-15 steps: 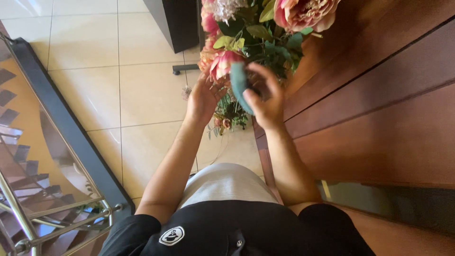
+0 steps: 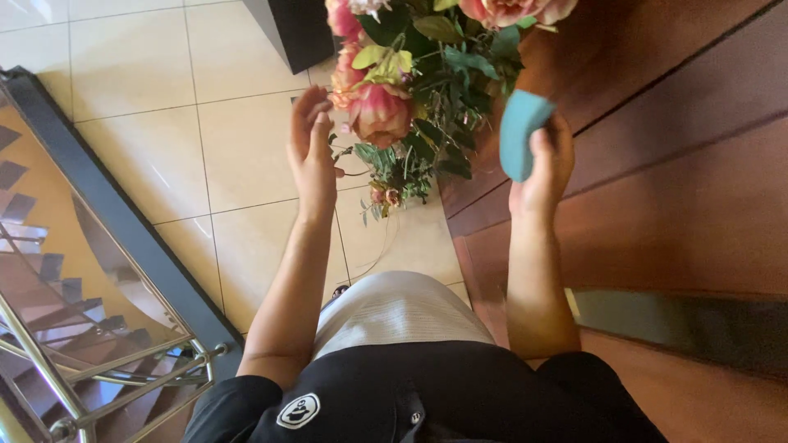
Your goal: Cleaning artificial flowers with a sponge.
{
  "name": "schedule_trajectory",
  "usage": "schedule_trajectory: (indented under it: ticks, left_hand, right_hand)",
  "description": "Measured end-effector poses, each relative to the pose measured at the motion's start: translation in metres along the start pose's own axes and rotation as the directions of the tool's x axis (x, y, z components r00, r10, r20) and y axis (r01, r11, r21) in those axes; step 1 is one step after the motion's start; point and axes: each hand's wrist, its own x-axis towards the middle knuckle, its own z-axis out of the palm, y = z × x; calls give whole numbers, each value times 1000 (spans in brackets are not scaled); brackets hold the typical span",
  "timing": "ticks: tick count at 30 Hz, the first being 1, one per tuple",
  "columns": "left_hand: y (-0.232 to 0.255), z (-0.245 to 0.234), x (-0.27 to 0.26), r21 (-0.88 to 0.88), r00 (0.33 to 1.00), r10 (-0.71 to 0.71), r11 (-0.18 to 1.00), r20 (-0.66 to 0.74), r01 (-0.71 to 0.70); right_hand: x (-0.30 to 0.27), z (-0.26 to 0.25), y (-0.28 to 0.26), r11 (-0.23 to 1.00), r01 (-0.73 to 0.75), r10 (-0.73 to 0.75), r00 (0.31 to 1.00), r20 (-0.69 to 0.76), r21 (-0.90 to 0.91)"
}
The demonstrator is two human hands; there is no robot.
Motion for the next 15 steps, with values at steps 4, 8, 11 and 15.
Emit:
schedule_trajectory:
  ticks: [4, 8, 11, 15]
  left_hand:
    - [21, 24, -3, -95, 955, 266, 962, 135, -255]
    - [28, 58, -22, -109, 906, 222, 975, 360, -195]
    - [8, 78, -47, -55, 899, 137, 991, 417, -125]
    - [-64, 76, -98, 172, 966, 105, 974, 237, -148]
  right_hand:
    - [10, -18, 7, 917, -207, 226, 974, -17, 340]
    - [15, -24, 14, 809, -313, 336, 941, 46, 497]
    - [14, -27, 10, 896, -287, 291, 956, 40, 339]
    - [9, -31, -1, 980, -173, 186, 971, 147, -96]
